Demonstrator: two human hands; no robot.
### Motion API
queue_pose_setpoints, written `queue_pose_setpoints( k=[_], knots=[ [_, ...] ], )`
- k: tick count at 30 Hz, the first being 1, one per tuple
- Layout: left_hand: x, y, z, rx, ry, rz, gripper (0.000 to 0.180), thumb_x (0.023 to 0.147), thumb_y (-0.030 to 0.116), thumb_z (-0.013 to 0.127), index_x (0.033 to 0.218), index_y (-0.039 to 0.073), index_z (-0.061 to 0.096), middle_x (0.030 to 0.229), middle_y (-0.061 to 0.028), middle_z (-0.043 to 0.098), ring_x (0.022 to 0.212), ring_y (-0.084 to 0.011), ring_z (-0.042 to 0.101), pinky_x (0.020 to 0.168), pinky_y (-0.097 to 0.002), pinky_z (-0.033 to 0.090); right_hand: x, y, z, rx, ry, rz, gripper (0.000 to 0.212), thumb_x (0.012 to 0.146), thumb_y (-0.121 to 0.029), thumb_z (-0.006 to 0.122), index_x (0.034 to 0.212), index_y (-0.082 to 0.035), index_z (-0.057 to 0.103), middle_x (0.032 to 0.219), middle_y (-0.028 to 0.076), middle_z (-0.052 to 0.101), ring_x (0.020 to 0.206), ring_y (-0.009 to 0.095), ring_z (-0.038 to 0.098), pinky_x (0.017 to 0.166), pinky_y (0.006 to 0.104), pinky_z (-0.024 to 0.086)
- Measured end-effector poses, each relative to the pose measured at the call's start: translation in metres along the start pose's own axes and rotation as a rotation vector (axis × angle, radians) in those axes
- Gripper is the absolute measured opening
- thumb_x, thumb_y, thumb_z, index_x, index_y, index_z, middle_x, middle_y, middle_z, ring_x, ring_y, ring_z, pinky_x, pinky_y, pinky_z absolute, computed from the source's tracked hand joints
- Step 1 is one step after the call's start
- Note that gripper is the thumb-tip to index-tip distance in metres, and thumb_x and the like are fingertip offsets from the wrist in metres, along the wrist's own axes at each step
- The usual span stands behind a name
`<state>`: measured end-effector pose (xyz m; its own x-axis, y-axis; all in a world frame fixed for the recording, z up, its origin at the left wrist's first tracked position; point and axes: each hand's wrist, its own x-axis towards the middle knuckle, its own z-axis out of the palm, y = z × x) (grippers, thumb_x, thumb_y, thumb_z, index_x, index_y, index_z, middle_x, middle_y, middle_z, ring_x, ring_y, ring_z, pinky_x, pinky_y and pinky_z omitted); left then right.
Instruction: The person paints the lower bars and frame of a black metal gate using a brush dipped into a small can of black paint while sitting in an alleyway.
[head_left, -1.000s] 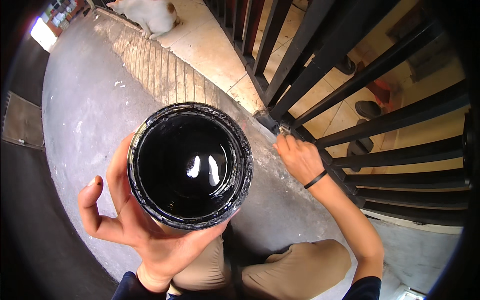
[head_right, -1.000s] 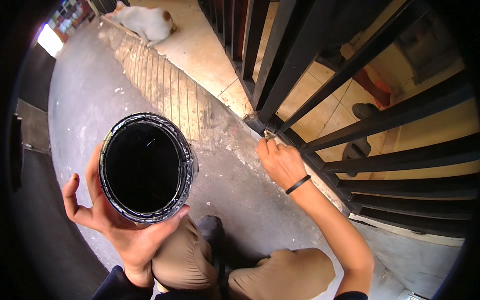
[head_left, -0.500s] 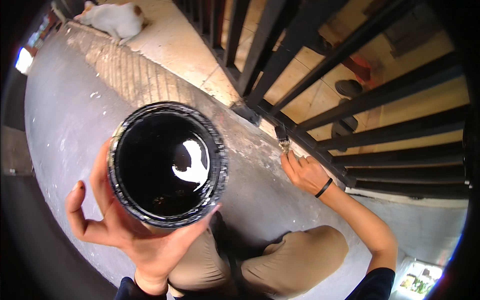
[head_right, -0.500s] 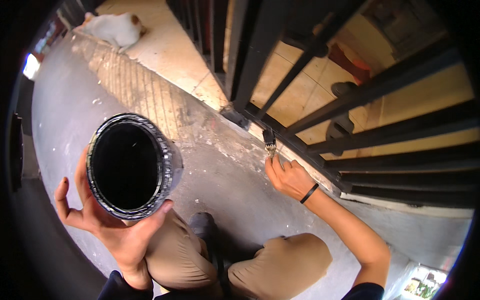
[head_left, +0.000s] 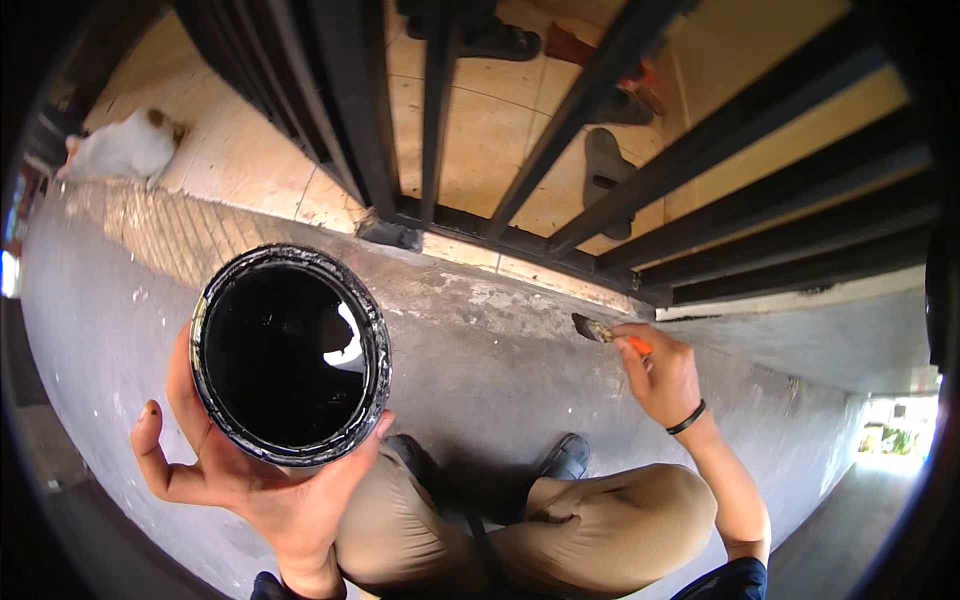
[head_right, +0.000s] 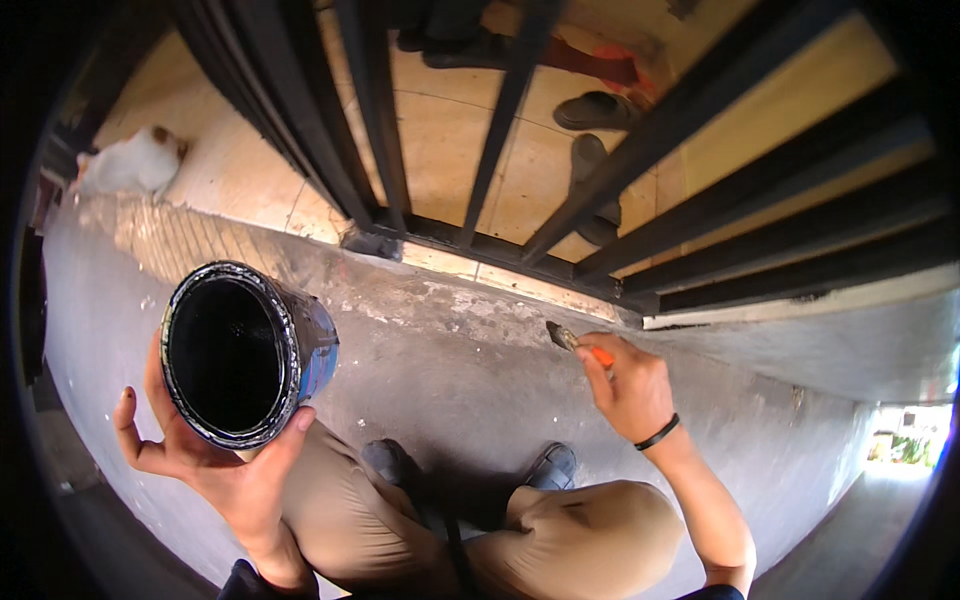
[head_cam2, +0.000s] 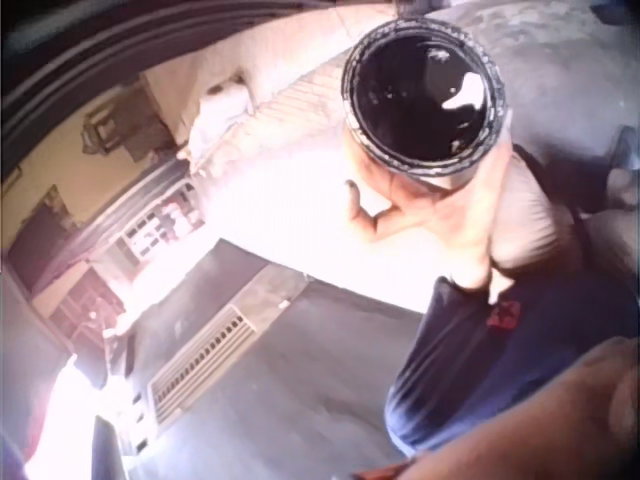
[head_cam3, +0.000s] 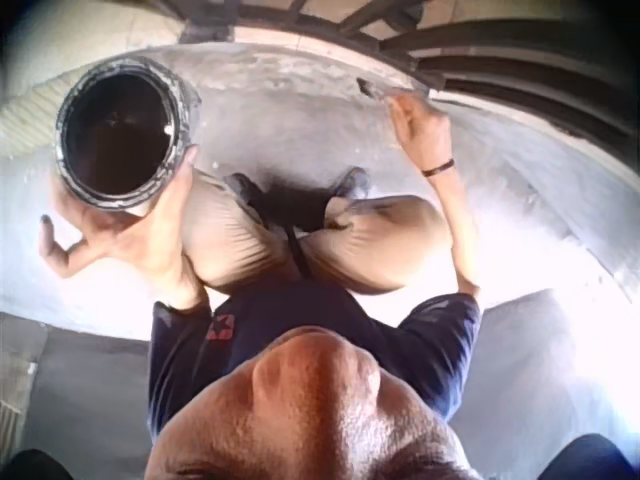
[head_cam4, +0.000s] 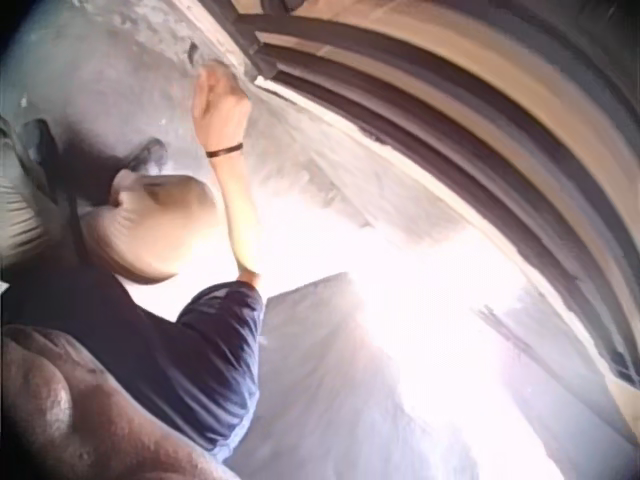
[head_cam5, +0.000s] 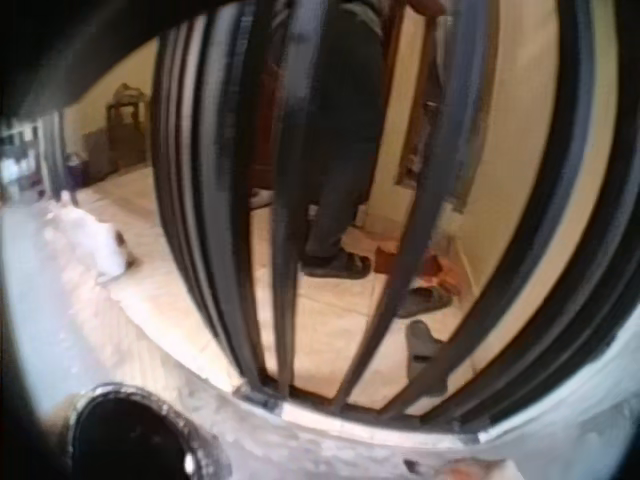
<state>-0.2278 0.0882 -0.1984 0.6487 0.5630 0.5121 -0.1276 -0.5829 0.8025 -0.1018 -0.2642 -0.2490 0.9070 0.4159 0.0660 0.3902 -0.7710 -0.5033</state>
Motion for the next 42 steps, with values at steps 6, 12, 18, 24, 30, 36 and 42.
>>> queue_pose_setpoints(
  k=[6,12,18,24,30,36,42],
  knots=[
    [-0.004,0.016,0.026,-0.066,-0.055,-0.017,0.143,0.06,0.016,0.107,0.157,0.015,0.001,0.162,-0.0248,0.038,0.14,-0.0395,0.057,0.12,-0.0512,0.055,-0.022,0.016,-0.052,0.354,0.132,0.355,0.02,0.109,-0.016,0.067,0.108,0.003,0.075,0.09,0.011,0.079,0.068,0.013,0.074,0.059,0.0265,0.055],
    [-0.012,0.029,0.042,-0.043,-0.016,0.007,0.136,0.061,0.009,0.104,0.155,0.016,0.005,0.163,-0.0252,0.037,0.139,-0.0384,0.057,0.121,-0.0525,0.054,-0.033,-0.032,-0.11,0.526,0.342,0.275,0.018,0.109,-0.012,0.066,0.11,0.003,0.074,0.089,0.009,0.077,0.071,0.013,0.074,0.061,0.0251,0.055],
    [-0.022,0.037,0.06,-0.05,-0.122,-0.026,0.13,0.063,0.0,0.098,0.155,0.016,0.007,0.163,-0.0225,0.036,0.142,-0.0359,0.053,0.12,-0.0508,0.054,-0.084,-0.104,-0.123,0.489,0.429,0.177,0.032,0.106,-0.023,0.066,0.103,0.008,0.066,0.086,0.018,0.071,0.066,0.022,0.069,0.064,0.032,0.057],
    [-0.032,0.043,0.091,-0.029,-0.345,0.015,0.129,0.063,0.003,0.098,0.154,0.017,0.007,0.164,-0.0216,0.036,0.143,-0.0341,0.052,0.123,-0.0481,0.049,-0.09,-0.06,-0.11,0.596,0.539,-0.156,0.018,0.089,-0.003,0.074,0.096,0.013,0.074,0.075,0.023,0.071,0.063,0.028,0.069,0.061,0.0356,0.055],
    [-0.034,0.049,0.113,0.196,-0.7,0.213,0.121,0.063,0.013,0.105,0.144,0.016,0.014,0.153,-0.0276,0.052,0.138,-0.0458,0.057,0.118,-0.0549,0.047,-0.09,-0.037,-0.123,0.791,0.468,-0.016,0.022,0.086,-0.001,0.076,0.094,0.018,0.07,0.076,0.024,0.071,0.06,0.027,0.067,0.055,0.0363,0.052],
    [-0.036,0.064,0.14,0.194,-0.912,0.218,0.12,0.06,0.011,0.105,0.143,0.016,0.018,0.152,-0.0288,0.055,0.139,-0.0458,0.059,0.114,-0.0566,0.047,-0.098,-0.024,-0.138,0.762,0.43,0.089,0.021,0.083,0.007,0.078,0.099,0.018,0.07,0.082,0.023,0.076,0.069,0.027,0.076,0.061,0.0322,0.059],
    [-0.035,0.079,0.171,0.345,-1.043,0.401,0.117,0.06,0.019,0.107,0.139,0.006,0.022,0.149,-0.0288,0.058,0.127,-0.0437,0.069,0.111,-0.0485,0.057,-0.108,-0.013,-0.136,0.808,0.47,0.14,0.022,0.08,0.015,0.079,0.1,0.019,0.07,0.084,0.023,0.078,0.074,0.025,0.078,0.069,0.0299,0.063]
  ],
)
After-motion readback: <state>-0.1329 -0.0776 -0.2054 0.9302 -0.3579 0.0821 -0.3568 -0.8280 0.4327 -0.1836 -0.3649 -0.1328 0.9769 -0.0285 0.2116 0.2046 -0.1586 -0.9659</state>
